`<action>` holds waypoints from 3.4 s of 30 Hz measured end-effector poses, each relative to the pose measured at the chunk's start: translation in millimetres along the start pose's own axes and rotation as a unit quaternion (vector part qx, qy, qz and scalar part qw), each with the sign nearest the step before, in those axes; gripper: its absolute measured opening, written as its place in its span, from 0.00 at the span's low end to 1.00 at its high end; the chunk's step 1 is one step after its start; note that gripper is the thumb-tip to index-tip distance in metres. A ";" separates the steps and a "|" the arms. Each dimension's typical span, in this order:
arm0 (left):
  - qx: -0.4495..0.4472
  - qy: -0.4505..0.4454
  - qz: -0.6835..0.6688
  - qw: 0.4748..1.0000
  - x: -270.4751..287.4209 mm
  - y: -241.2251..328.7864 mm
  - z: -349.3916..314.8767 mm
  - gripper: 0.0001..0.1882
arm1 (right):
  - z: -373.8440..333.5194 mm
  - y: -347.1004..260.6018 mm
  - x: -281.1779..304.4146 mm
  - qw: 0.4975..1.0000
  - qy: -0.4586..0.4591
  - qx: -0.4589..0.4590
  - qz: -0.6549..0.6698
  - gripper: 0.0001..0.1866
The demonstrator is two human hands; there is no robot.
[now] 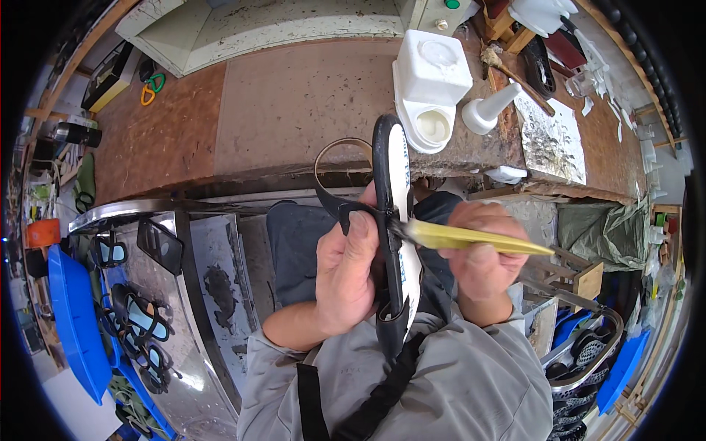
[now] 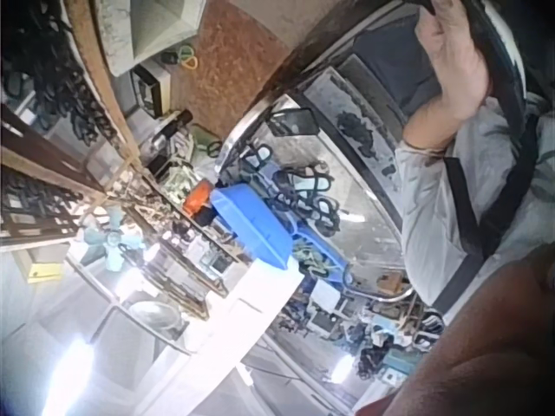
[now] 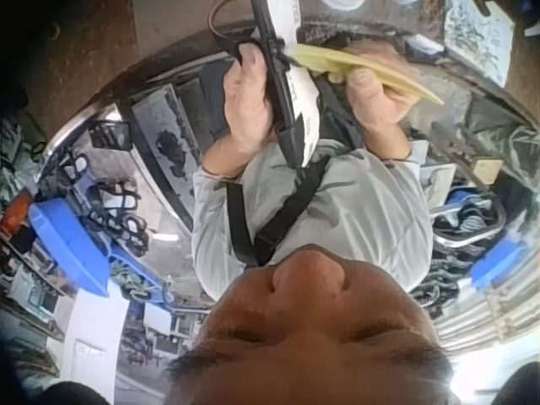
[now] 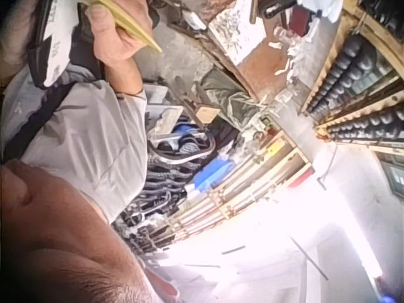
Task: Applying liquid adhesive to the edges of sandal soles using a small brush.
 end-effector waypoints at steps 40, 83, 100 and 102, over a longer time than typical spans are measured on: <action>-0.048 0.051 0.021 0.997 -18.0 -0.5 -18.6 0.28 | -16.1 -37.6 22.1 0.995 -0.079 0.038 -0.045 0.07; -0.191 0.103 -0.057 0.974 9.2 24.5 12.6 0.27 | 9.0 5.9 49.6 0.974 0.029 -0.183 0.129 0.07; -0.463 -0.147 0.415 0.769 26.0 63.4 17.7 0.15 | -19.4 54.9 20.2 0.840 -0.028 -0.516 0.164 0.10; -0.411 -0.185 0.408 0.794 29.4 58.6 23.6 0.13 | -20.6 61.3 22.0 0.827 -0.004 -0.537 0.167 0.09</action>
Point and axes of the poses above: each hand's wrist, its own z-axis towards the middle knuckle, its own x-axis out of the back of the hand, y = z × x, the point moved 4 cm from there along z, towards the middle knuckle, and after that the axes turned 11 degrees about y, right-handed, at the moved point
